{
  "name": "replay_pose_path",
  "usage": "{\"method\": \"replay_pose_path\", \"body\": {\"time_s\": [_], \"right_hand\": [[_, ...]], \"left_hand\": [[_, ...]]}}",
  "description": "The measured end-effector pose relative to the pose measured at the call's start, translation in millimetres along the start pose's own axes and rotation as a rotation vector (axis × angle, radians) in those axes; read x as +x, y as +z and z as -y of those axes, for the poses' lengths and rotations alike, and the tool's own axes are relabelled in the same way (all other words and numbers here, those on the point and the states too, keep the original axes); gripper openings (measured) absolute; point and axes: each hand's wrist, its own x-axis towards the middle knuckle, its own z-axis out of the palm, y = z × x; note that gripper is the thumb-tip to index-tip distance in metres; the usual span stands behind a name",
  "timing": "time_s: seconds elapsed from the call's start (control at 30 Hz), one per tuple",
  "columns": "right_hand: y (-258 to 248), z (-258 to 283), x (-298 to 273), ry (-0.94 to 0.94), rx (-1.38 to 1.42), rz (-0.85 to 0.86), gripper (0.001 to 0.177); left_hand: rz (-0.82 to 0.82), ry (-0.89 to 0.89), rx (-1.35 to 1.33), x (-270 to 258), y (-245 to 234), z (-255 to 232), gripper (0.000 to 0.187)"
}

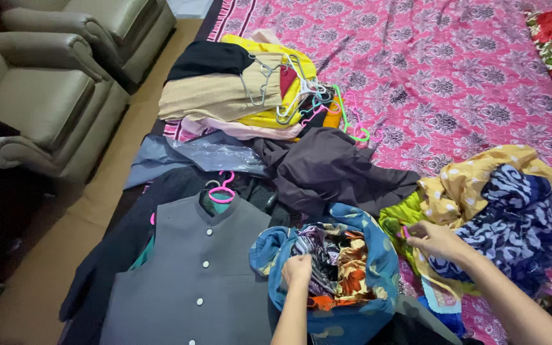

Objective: The person sorts through a pile of clothes on a bed, picking up various garments and placing a grey waistcoat onto a pink plastic hanger.

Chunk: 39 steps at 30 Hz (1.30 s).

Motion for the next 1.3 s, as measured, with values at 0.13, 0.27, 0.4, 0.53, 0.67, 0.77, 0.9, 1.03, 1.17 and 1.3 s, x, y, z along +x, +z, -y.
{"method": "replay_pose_path", "body": {"time_s": [0.13,0.27,0.4,0.53,0.67,0.77,0.9,1.03,1.17,1.3], "right_hand": [[10,34,-12,-0.055,0.053,0.035,0.053],[33,73,-28,-0.318,0.084,0.169,0.055],[63,114,-64,-0.464,-0.182,0.319,0.067],[99,113,-66,-0.344,-0.406,0.316,0.065],[111,98,-34,-0.493,-0.203,0.129,0.046],[93,126,-33,-0.359,0.089,-0.105,0.028],[65,189,-56,-0.506,0.426,-0.327,0.04],[54,222,-50,-0.577,0.037,-0.376,0.04],[38,251,-36,-0.398,0.427,-0.245,0.028],[-18,309,-44,-0.438,1.174,-0.027,0.022]], "left_hand": [[0.012,-0.073,-0.131,47,24,-4,0.045],[0.107,0.024,-0.649,40,27,-23,0.046],[0.249,0.039,-0.989,7,-17,-56,0.043],[0.362,-0.002,-1.117,-29,-84,-87,0.047],[0.367,0.073,-1.173,-67,-131,-103,0.047],[0.377,0.127,-1.213,-93,-149,-111,0.045],[0.408,0.213,-1.266,-119,-171,-115,0.043],[0.409,0.304,-1.369,-137,-207,-114,0.036],[0.351,0.348,-1.447,-144,-246,-109,0.033],[0.241,0.416,-1.522,-136,-270,-92,0.034]]}}
